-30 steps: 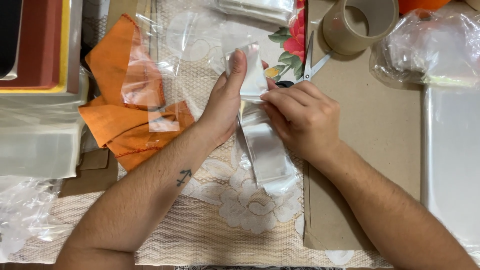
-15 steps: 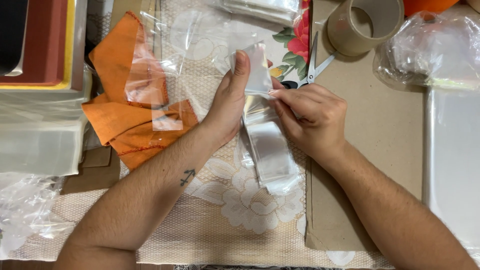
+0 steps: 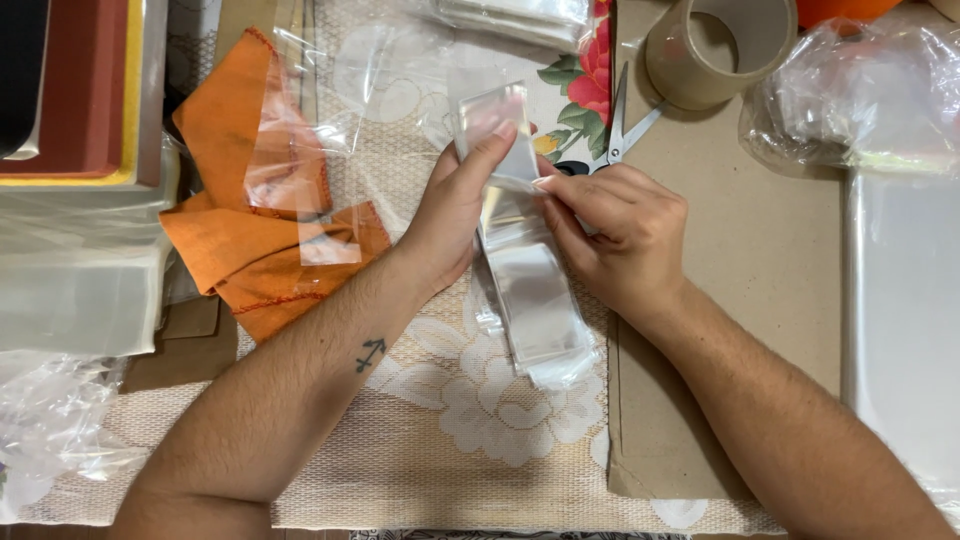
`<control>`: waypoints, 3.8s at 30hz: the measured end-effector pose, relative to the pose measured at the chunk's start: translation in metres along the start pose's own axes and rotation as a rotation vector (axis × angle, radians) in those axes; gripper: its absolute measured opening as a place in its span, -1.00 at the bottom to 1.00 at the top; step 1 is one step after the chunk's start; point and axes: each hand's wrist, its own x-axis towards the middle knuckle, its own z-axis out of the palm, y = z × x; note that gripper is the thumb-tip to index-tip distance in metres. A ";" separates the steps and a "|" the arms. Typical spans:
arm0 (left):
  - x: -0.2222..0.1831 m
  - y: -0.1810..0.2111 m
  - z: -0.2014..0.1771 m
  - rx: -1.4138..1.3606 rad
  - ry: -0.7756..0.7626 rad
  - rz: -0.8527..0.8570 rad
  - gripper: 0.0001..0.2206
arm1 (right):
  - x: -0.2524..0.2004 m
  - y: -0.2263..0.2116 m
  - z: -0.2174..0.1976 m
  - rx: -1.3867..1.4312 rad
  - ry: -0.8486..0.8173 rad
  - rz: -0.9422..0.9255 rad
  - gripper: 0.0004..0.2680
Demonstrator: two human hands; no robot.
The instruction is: Organizing and inserting small plastic bags into a larger plastic sleeve for packaging sets.
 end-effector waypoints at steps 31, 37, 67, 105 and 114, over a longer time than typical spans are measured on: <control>0.011 -0.023 -0.013 -0.167 0.035 -0.003 -0.64 | 0.009 -0.004 -0.001 -0.045 0.135 -0.041 -0.92; -0.009 -0.005 0.005 -0.103 -0.033 0.063 -0.70 | 0.011 -0.005 -0.011 -0.253 0.057 -0.260 -0.94; -0.012 0.004 0.004 -0.067 -0.278 0.251 -0.78 | -0.038 0.003 -0.091 -0.652 0.055 0.407 -0.68; -0.036 0.056 0.013 -0.119 -0.488 0.302 -0.75 | 0.000 -0.058 -0.003 1.692 -0.526 0.840 -0.38; -0.039 0.065 0.012 -0.064 -0.452 0.237 -0.75 | 0.008 -0.064 -0.003 1.554 -0.321 1.088 -0.65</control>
